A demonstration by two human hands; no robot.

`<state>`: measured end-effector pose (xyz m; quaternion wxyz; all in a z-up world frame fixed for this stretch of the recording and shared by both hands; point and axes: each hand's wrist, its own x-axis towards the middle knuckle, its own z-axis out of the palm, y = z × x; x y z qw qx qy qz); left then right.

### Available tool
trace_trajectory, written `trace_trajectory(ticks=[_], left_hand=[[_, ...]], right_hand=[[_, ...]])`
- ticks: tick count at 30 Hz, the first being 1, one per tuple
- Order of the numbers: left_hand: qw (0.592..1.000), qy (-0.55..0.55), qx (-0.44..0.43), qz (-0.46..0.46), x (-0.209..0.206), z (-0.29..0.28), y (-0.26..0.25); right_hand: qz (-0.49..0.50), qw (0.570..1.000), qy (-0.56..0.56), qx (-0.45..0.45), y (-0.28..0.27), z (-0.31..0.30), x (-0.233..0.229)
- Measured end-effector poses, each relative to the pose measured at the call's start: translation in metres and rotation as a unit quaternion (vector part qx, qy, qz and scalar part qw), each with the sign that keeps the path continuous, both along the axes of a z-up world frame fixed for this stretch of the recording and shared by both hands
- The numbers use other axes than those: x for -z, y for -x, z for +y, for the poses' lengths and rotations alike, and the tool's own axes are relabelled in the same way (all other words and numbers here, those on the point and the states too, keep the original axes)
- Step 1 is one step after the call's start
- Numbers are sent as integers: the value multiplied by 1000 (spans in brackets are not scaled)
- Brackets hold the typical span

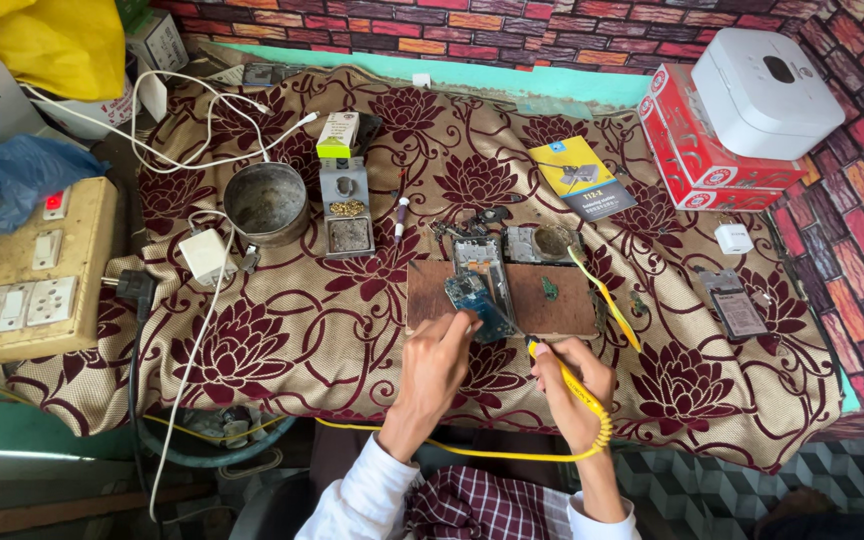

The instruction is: The person uses a soldering iron to work on a disassembled mobile phone circuit board. They hold the board with one hand and apply the soldering iron to various points on the circuitry while seated at a cluttered workbench.

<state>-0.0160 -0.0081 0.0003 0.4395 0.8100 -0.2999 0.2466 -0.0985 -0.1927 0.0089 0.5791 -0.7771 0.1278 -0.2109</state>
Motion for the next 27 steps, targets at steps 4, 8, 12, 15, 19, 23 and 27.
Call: trace_trajectory(ticks=[4, 8, 12, 15, 19, 23, 27], left_hand=[[1000, 0, -5, 11, 8, -2, -4], [999, 27, -30, 14, 16, 7, -15], [986, 146, -11, 80, 11, 10, -34], [983, 157, 22, 97, -2, 7, -59], [978, 115, 58, 167, -8, 3, -83], [979, 66, 89, 173, -5, -8, -102], [988, 40, 93, 113, -7, -13, -113]], right_hand=[[-37, 999, -2, -3, 2, -5, 0], [-36, 999, 11, -7, 5, -5, -2], [-28, 999, 36, -27, -2, 3, -4], [-2, 998, 63, -28, -5, 8, -8], [-2, 996, 79, -31, -7, 9, -13], [9, 996, 86, -34, -6, 9, -15], [-9, 994, 95, -42, -6, 13, -19]])
